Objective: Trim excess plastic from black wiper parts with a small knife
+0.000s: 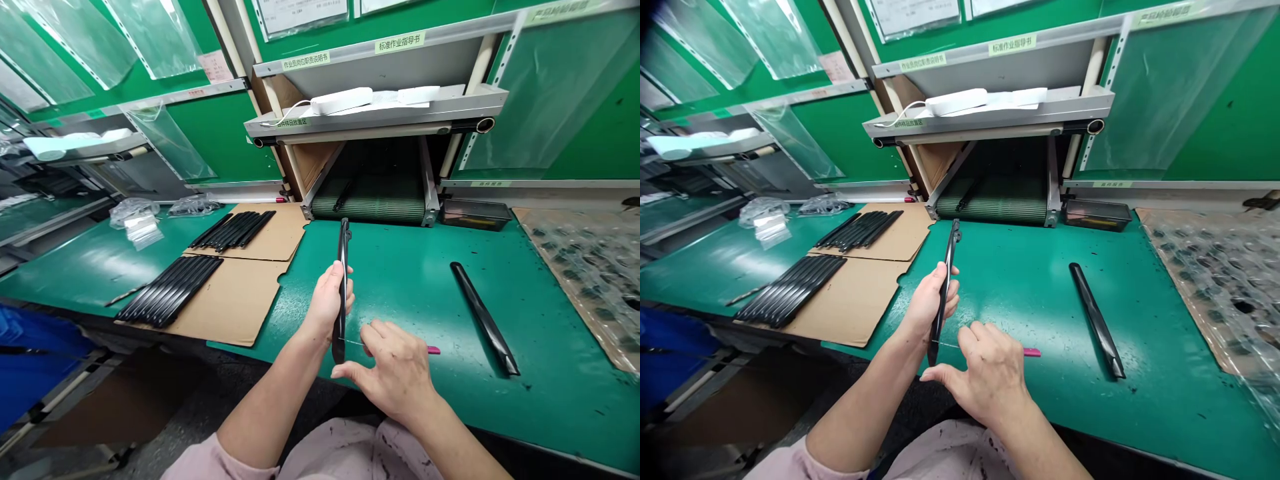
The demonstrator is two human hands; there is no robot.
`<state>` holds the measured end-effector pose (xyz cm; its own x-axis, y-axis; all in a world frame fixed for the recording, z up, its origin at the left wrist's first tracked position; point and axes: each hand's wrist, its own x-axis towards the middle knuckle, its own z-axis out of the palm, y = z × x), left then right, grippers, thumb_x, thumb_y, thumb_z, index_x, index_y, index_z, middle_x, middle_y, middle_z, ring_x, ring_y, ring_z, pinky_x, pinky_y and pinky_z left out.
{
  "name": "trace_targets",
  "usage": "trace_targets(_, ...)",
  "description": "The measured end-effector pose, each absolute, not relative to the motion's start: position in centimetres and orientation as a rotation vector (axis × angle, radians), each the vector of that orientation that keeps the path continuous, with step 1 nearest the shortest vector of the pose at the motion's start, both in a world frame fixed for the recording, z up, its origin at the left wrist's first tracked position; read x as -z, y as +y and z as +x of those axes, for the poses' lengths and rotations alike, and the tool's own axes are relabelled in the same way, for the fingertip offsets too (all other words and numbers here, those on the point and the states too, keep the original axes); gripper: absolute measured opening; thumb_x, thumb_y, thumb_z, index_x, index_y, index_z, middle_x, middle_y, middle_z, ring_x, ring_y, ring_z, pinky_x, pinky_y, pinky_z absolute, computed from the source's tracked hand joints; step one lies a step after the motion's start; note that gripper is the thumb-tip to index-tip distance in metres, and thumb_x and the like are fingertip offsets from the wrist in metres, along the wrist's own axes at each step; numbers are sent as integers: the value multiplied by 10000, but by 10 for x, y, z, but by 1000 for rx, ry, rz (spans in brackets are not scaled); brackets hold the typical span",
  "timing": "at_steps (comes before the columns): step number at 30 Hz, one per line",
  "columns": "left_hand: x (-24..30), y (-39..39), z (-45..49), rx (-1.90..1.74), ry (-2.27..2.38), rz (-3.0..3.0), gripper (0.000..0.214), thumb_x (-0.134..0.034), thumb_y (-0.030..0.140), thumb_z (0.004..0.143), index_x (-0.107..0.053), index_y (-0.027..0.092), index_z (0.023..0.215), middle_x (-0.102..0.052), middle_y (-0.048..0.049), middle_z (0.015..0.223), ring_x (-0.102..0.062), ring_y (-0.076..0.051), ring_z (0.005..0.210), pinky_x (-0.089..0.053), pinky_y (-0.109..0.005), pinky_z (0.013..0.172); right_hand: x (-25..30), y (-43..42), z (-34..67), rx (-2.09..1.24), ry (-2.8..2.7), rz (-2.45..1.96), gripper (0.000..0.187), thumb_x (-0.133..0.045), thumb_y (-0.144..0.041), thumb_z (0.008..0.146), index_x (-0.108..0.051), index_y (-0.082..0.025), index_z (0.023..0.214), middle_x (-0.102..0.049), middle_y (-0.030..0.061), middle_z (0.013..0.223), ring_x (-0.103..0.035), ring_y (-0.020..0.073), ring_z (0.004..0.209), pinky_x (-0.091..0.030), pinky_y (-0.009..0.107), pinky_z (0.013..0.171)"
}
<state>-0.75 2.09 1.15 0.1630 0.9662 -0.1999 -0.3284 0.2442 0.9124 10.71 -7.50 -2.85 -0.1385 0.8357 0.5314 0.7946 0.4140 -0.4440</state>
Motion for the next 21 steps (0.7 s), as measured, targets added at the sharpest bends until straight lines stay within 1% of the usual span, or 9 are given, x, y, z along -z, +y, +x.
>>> trace_targets(4,-13,20,-7,-1107,938,837,417,-540,591,906,-492,176,927,-262,104,481,-161,-44,341,-146,-164,341,30,-80,105,-40,-1894,-1286,592,-494,-692,894,-428,-187,592,-434,-10,570,-385,148,571,-170,334,570)
trace_targets(6,-15,19,-8,-1120,900,850,410,-531,583,915,-502,174,940,-258,102,488,-160,-43,347,-148,-164,345,31,-84,107,-113,-1878,-1257,583,-472,-689,905,-459,-185,613,-444,-4,589,-395,150,581,-196,329,570)
trace_targets(7,-16,18,-8,-1128,883,858,408,-530,580,917,-506,174,945,-260,101,492,-162,-42,350,-150,-163,347,30,-86,109,-192,-1871,-1245,567,-430,-680,929,-518,-181,673,-483,7,636,-426,157,614,-232,323,581)
trace_targets(9,-18,16,-9,-1147,866,870,409,-526,580,920,-512,172,949,-266,98,497,-170,-42,355,-156,-163,350,30,-90,114,-379,-1845,-1213,505,-341,-574,1008,-621,-170,893,-577,41,797,-510,176,738,-325,314,641)
trace_targets(11,-20,16,-8,-1168,868,871,419,-518,590,920,-515,172,948,-272,96,496,-179,-44,356,-160,-165,350,31,-94,119,-518,-1775,-1185,342,-354,-382,1048,-631,-191,1104,-625,52,947,-561,173,869,-401,305,721)
trace_targets(12,-20,15,-8,-1174,870,869,424,-518,595,918,-515,172,947,-273,96,494,-180,-45,355,-161,-167,349,32,-96,120,-549,-1717,-1178,269,-403,-301,1037,-633,-209,1143,-638,45,979,-575,161,901,-428,293,744)
trace_targets(15,-19,16,-6,-1172,879,855,432,-524,601,911,-510,170,941,-275,96,489,-181,-48,353,-161,-172,345,33,-101,120,-558,-1536,-1175,197,-569,-213,960,-670,-242,1127,-670,22,974,-612,132,890,-490,256,742)
trace_targets(18,-18,17,-5,-1153,874,856,421,-515,591,920,-506,170,936,-274,95,491,-180,-48,354,-159,-172,346,29,-103,120,-599,-1525,-1153,176,-630,-213,922,-710,-260,1071,-698,4,934,-637,128,854,-513,252,719)
trace_targets(21,-19,16,-6,-1145,857,868,401,-493,572,939,-508,171,934,-257,94,492,-174,-49,354,-149,-170,347,20,-104,124,-799,-1612,-1117,123,-666,-220,889,-748,-281,958,-711,-28,842,-653,117,772,-515,240,679)
